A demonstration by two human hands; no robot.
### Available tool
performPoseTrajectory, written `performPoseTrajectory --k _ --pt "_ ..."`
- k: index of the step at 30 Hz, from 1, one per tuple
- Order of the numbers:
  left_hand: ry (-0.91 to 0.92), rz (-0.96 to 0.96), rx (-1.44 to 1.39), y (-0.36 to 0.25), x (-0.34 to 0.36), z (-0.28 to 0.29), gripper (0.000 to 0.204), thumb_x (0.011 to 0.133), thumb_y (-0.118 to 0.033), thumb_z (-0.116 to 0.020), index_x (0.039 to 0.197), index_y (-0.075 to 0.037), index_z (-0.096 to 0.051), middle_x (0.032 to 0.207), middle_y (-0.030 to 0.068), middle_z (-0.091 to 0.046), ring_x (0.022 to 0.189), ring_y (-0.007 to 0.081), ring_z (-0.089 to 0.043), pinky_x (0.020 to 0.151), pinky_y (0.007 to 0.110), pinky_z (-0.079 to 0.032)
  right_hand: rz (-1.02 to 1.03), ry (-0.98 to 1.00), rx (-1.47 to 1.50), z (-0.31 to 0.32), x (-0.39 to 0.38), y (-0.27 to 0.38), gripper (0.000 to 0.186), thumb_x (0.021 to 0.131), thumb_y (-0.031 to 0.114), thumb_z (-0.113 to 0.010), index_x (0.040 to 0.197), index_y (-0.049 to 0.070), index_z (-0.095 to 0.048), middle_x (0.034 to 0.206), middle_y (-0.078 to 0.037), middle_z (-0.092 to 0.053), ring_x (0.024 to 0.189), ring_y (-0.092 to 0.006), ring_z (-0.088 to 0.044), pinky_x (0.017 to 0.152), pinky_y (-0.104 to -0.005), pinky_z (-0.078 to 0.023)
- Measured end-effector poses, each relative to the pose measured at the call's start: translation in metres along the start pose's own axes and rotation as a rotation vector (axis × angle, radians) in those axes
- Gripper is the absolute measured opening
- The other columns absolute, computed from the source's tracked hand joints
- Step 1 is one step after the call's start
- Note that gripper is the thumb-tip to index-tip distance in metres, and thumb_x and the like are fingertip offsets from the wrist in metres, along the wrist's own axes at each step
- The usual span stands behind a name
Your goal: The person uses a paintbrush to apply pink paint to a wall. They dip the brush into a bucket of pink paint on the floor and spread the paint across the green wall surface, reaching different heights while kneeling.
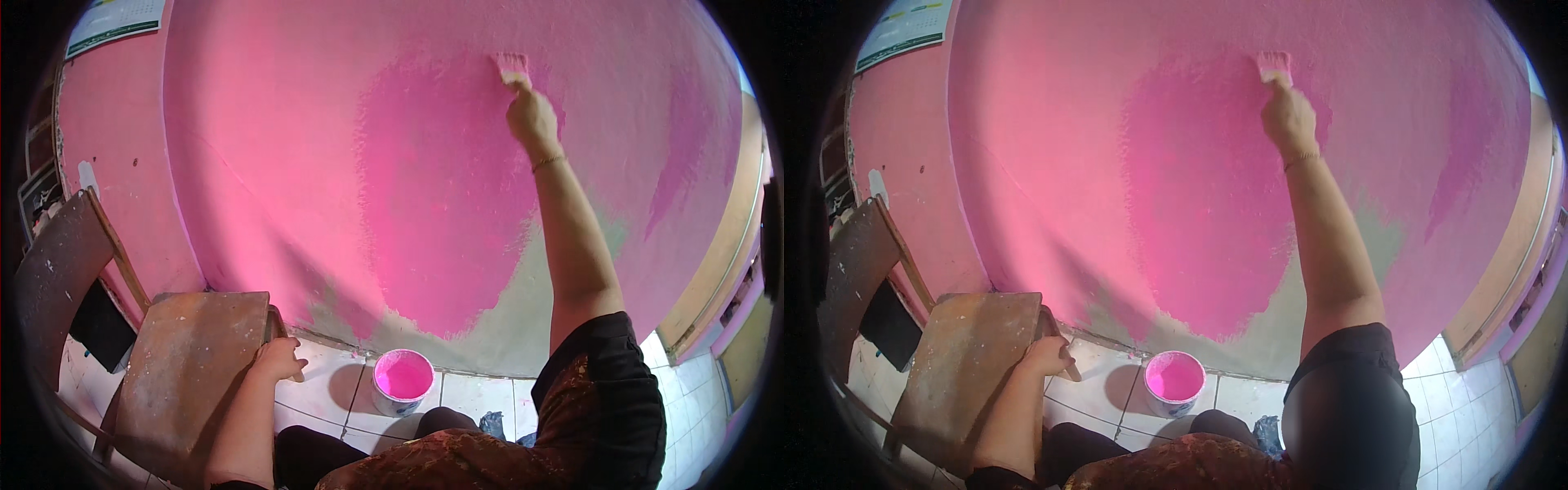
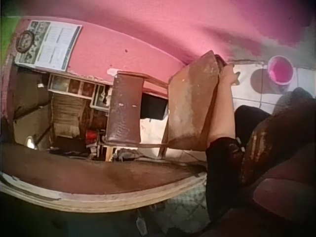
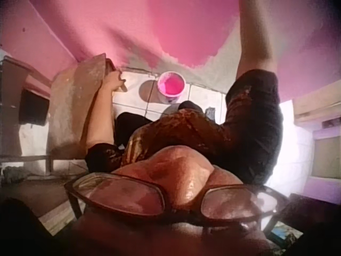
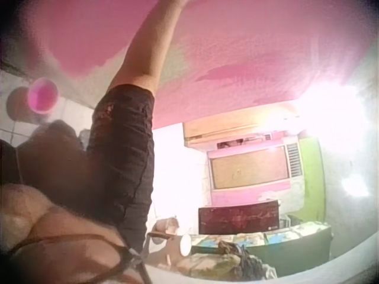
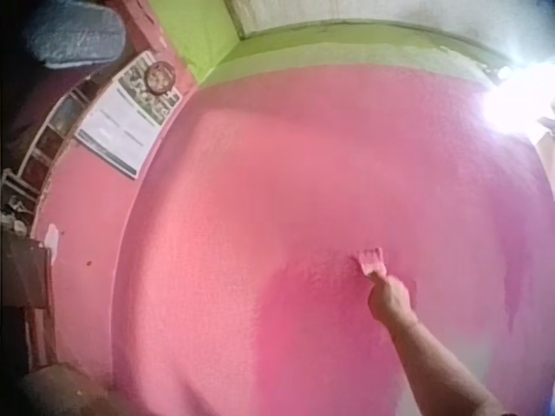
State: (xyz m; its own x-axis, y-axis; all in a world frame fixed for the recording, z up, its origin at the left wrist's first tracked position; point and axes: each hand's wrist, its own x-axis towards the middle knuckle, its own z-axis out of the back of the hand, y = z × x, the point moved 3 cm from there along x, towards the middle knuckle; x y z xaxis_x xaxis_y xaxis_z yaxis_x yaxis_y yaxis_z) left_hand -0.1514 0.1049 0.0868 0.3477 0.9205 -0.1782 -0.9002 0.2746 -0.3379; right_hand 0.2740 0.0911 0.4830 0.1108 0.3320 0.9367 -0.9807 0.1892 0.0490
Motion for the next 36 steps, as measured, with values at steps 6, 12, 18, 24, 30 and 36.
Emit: performPoseTrajectory --k 6,12,18,24,30,36 --pt "-0.065 -0.031 -0.005 0.016 0.002 -0.006 0.054 0.075 -0.033 -0.073 0.12 -0.007 -0.061 0.106 0.0136 -0.067 0.103 0.0304 -0.063 0.09 0.041 -0.048 0.122 0.362 -0.044 -0.062 -0.171 -0.018 0.05 0.082 0.005 -0.046 0.13 0.001 -0.033 0.088 -0.023 -0.06 0.072 -0.0416 -0.063 0.062 -0.0512 -0.051" --pt "0.02 0.003 0.001 0.004 -0.004 0.0 0.055 0.075 -0.035 -0.072 0.122 -0.008 -0.059 0.109 0.0132 -0.067 0.105 0.0296 -0.062 0.091 0.041 -0.048 0.128 0.836 0.047 -0.046 -0.236 -0.056 0.027 0.089 0.023 -0.053 0.094 -0.001 -0.063 0.072 -0.026 -0.06 0.074 -0.0402 -0.062 0.063 -0.0491 -0.049" --pt "-0.055 -0.028 0.019 0.01 -0.001 -0.003 0.055 0.075 -0.036 -0.072 0.121 -0.008 -0.061 0.109 0.0137 -0.067 0.104 0.0306 -0.062 0.091 0.041 -0.048 0.15 1.067 -0.136 0.002 -0.113 -0.036 0.051 0.082 0.05 -0.066 0.079 -0.001 -0.069 0.061 -0.014 -0.057 0.052 -0.022 -0.053 0.05 -0.0383 -0.046" --pt "-0.031 -0.008 0.022 0.006 0.004 -0.004 0.056 0.073 -0.037 -0.073 0.119 -0.007 -0.062 0.111 0.0165 -0.065 0.104 0.0322 -0.062 0.092 0.042 -0.048 0.026 0.527 -0.183 0.052 0.025 -0.056 0.02 0.077 0.007 -0.064 0.094 0.003 -0.071 0.066 -0.007 -0.062 0.054 -0.0124 -0.055 0.049 -0.031 -0.047" --pt "-0.049 -0.011 0.023 0.006 0.0 -0.002 0.054 0.072 -0.036 -0.074 0.117 -0.007 -0.063 0.111 0.0169 -0.065 0.105 0.0324 -0.061 0.092 0.042 -0.048 -0.135 0.014 -0.044 0.069 0.029 -0.061 0.033 0.084 0.011 -0.052 0.114 0.012 -0.065 0.103 -0.018 -0.066 0.092 -0.0326 -0.065 0.079 -0.0435 -0.052" --pt "-0.01 -0.021 -0.053 0.01 0.009 -0.011 0.054 0.074 -0.035 -0.073 0.119 -0.007 -0.061 0.114 0.0147 -0.064 0.108 0.0315 -0.06 0.094 0.041 -0.046 0.046 -0.003 -0.135 -0.026 -0.14 -0.12 0.047 0.08 0.003 -0.049 0.126 0.011 -0.046 0.084 -0.02 -0.06 0.07 -0.0398 -0.061 0.058 -0.0504 -0.049"
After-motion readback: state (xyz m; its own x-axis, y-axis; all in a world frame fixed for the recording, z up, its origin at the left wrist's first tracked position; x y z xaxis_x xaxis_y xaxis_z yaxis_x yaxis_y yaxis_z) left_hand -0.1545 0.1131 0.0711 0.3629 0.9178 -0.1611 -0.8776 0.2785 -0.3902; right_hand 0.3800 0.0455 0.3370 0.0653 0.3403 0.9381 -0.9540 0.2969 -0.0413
